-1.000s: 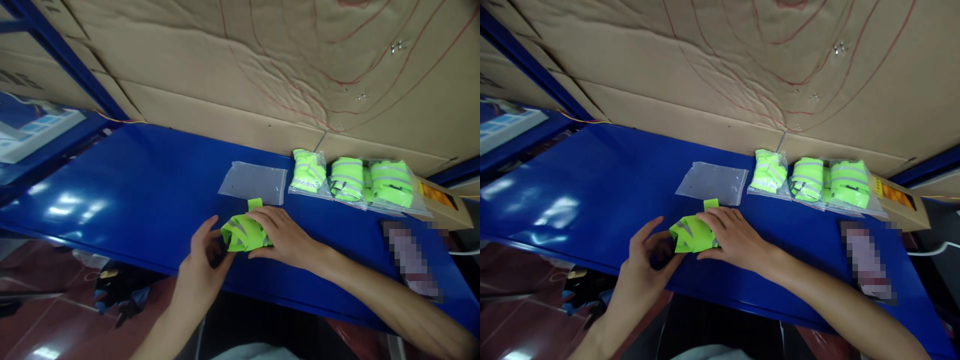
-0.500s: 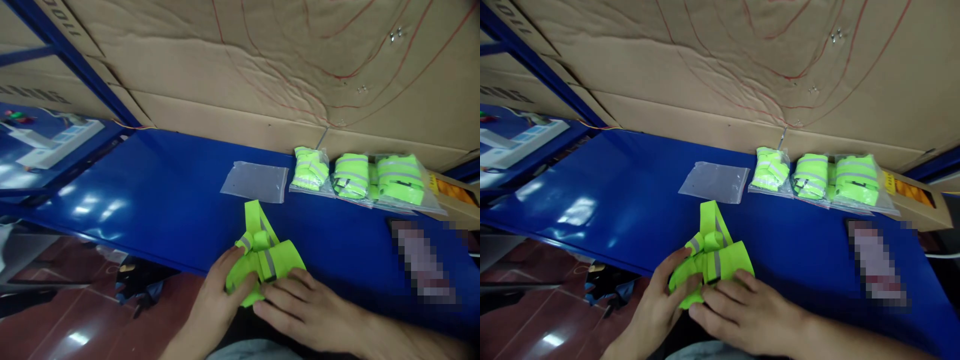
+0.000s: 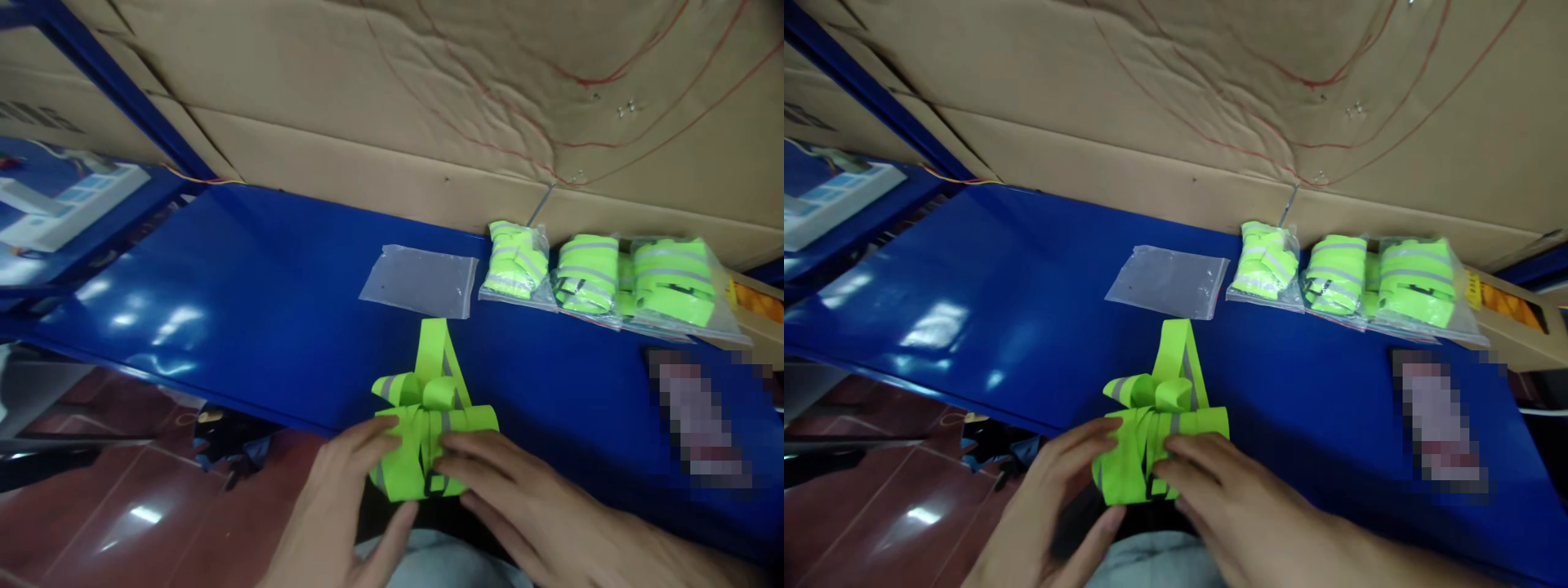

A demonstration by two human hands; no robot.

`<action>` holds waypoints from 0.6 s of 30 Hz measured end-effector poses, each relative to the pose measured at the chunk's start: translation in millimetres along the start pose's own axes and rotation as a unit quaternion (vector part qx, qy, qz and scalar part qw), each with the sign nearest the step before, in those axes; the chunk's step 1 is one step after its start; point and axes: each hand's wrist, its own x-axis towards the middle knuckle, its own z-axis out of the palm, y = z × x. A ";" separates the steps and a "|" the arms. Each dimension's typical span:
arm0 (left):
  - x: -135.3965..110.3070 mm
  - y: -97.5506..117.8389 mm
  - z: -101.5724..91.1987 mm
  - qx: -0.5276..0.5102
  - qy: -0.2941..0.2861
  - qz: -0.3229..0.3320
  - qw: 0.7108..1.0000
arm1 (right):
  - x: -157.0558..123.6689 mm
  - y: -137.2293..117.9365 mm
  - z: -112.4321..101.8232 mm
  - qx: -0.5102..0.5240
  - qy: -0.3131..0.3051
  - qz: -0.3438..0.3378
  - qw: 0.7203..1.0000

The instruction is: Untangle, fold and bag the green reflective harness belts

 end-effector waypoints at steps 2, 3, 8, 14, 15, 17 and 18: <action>0.7 1.8 6.8 0.018 -0.015 -0.031 0.999 | 3.4 1.2 1.6 0.028 0.019 0.022 0.999; 2.5 2.1 9.8 0.030 -0.020 -0.035 0.999 | 5.8 2.0 3.4 0.015 0.023 0.024 0.999; 8.3 0.1 10.3 0.044 -0.024 -0.034 0.998 | 17.9 4.5 5.7 -0.131 0.024 0.021 0.991; 7.6 -6.5 -9.7 -0.081 -0.125 -0.070 0.986 | 22.4 12.7 1.8 -0.139 -0.025 0.060 0.988; 9.4 -8.2 -11.3 -0.101 -0.130 -0.087 0.983 | 22.7 13.6 2.2 -0.130 -0.035 0.066 0.989; 14.4 -11.5 -11.9 -0.123 -0.132 -0.112 0.977 | 23.4 13.5 3.2 -0.113 -0.044 0.083 0.989; 17.0 -12.7 -11.2 -0.128 -0.134 -0.118 0.976 | 23.8 12.3 3.6 -0.107 -0.048 0.092 0.989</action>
